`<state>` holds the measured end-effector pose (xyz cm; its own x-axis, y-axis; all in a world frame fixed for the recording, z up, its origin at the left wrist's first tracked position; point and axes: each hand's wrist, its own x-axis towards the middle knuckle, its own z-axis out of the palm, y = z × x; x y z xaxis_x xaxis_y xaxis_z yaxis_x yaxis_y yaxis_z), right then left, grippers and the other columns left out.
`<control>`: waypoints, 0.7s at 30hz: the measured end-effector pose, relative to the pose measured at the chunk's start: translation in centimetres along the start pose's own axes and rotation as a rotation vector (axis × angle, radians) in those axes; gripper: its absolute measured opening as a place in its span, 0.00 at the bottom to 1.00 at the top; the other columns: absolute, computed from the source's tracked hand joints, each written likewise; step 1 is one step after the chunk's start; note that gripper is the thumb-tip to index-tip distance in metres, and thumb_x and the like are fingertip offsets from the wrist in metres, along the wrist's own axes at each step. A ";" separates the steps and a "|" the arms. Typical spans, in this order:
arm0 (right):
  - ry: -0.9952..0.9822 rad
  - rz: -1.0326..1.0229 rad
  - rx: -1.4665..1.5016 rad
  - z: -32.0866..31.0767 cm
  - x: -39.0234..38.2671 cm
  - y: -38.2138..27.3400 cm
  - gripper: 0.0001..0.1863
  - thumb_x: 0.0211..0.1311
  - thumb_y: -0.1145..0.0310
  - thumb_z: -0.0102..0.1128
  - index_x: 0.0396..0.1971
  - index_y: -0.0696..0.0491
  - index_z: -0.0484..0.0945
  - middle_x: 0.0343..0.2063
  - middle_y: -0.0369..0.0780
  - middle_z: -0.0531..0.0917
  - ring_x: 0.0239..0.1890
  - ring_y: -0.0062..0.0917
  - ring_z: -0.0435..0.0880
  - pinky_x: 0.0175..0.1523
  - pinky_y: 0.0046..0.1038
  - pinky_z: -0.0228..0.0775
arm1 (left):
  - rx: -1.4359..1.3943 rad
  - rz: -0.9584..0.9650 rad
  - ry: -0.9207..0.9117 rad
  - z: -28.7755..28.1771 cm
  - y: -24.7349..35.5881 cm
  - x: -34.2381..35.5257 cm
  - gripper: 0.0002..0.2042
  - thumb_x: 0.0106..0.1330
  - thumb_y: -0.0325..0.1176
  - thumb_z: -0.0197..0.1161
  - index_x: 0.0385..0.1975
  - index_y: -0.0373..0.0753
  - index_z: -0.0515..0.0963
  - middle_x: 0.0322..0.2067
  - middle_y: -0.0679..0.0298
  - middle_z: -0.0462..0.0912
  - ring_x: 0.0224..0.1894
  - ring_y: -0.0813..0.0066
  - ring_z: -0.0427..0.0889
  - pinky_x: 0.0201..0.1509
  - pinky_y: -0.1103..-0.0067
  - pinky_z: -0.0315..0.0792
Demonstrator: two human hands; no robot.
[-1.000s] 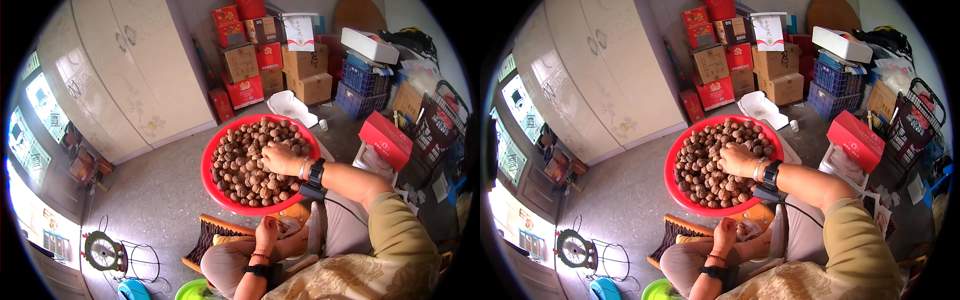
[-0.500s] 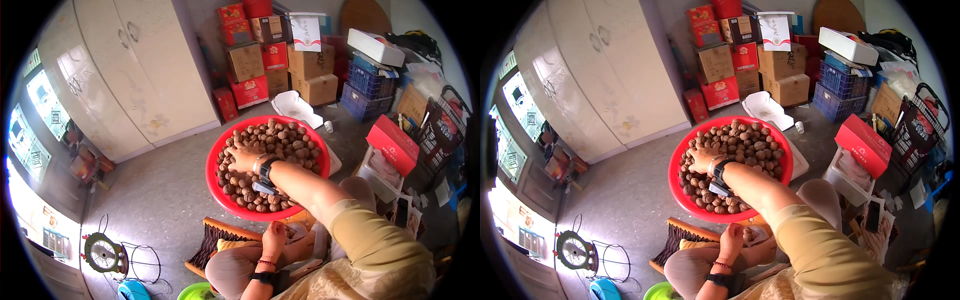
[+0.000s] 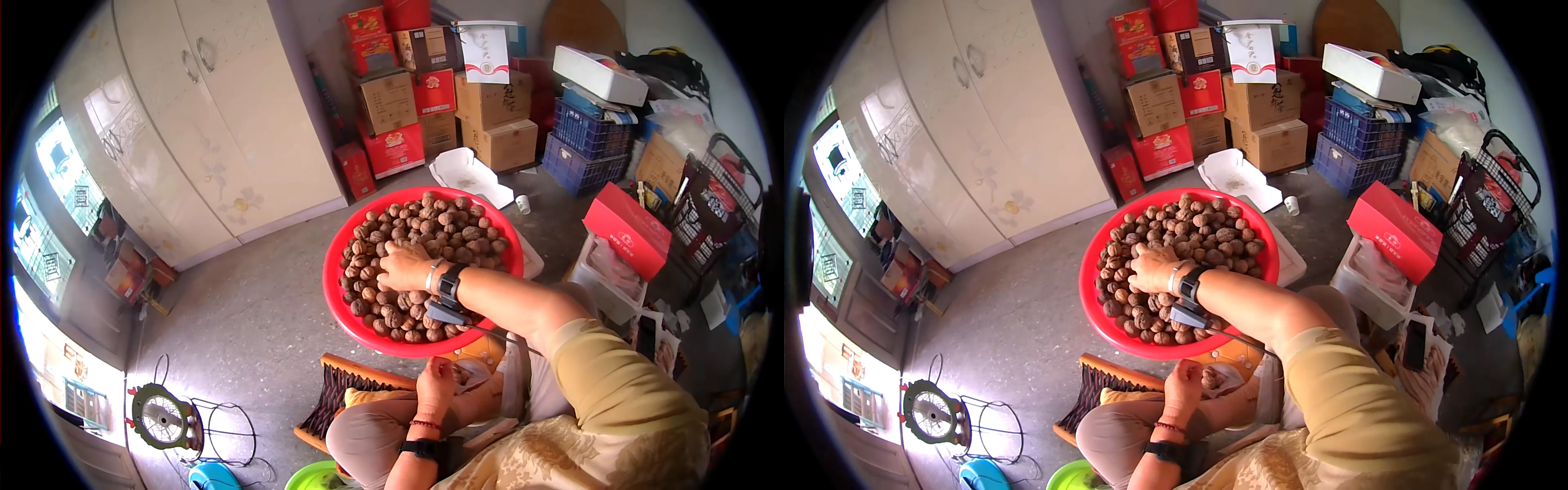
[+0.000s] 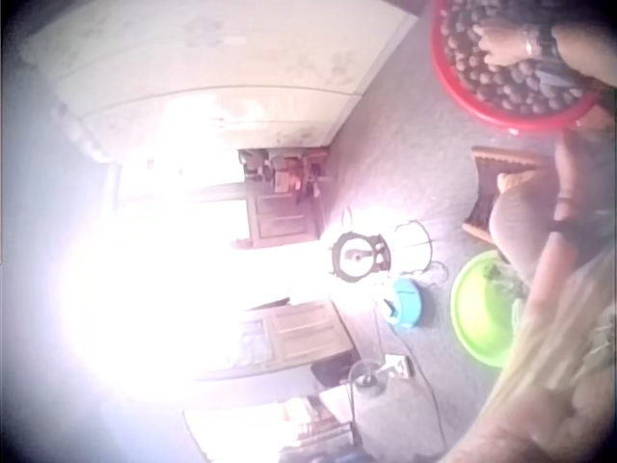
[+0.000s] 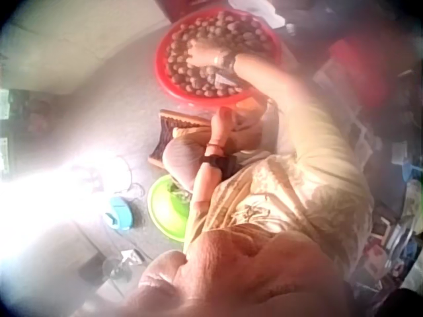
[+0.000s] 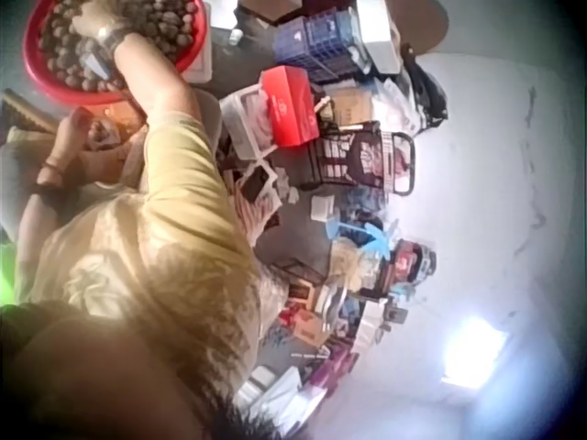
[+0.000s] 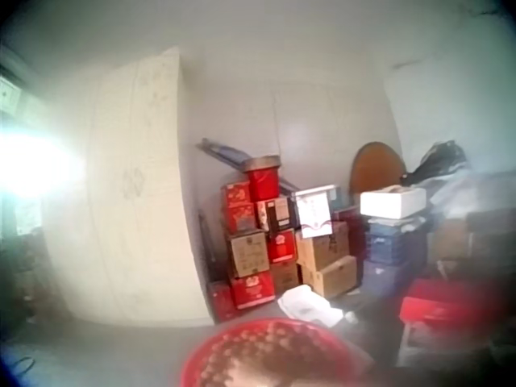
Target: Sorting walnuts from a large bowl into a plastic bag.
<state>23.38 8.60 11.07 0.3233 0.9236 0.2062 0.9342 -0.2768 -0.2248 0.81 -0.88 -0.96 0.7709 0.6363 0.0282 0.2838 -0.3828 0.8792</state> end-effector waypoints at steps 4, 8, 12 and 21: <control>0.021 -0.148 -0.070 -2.3 -3.2 -1.4 0.13 0.54 0.55 0.63 0.30 0.50 0.84 0.42 0.44 0.76 0.43 0.41 0.81 0.50 0.45 0.70 | 0.069 -0.001 0.007 0.2 -1.0 0.2 0.06 0.66 0.34 0.59 0.34 0.39 0.80 0.27 0.53 0.83 0.31 0.54 0.84 0.36 0.67 0.76; 0.043 -0.230 -0.064 -4.3 -5.8 -1.1 0.13 0.52 0.57 0.65 0.31 0.50 0.83 0.42 0.42 0.75 0.44 0.41 0.81 0.50 0.43 0.71 | 0.044 -0.024 0.000 0.3 -1.1 0.2 0.06 0.66 0.33 0.59 0.34 0.38 0.80 0.27 0.53 0.83 0.31 0.56 0.84 0.36 0.68 0.77; -0.003 -0.188 -0.024 -5.6 -7.2 -0.2 0.15 0.53 0.54 0.65 0.35 0.49 0.84 0.45 0.43 0.75 0.45 0.39 0.81 0.53 0.44 0.70 | 0.032 0.047 0.037 0.4 -1.3 0.3 0.04 0.66 0.32 0.59 0.33 0.39 0.78 0.26 0.49 0.82 0.31 0.45 0.83 0.34 0.61 0.76; 0.148 -0.412 -0.124 -4.9 -10.3 1.8 0.13 0.51 0.56 0.66 0.30 0.49 0.82 0.46 0.44 0.77 0.47 0.44 0.79 0.51 0.45 0.71 | 0.050 0.035 0.031 0.2 -0.9 0.4 0.05 0.65 0.32 0.60 0.33 0.38 0.79 0.26 0.52 0.82 0.30 0.52 0.83 0.34 0.66 0.76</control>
<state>22.50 -2.76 13.24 -0.0699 0.9181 0.3902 0.9975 0.0680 0.0186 0.95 -0.42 -1.80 0.7629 0.6422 0.0743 0.2857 -0.4381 0.8523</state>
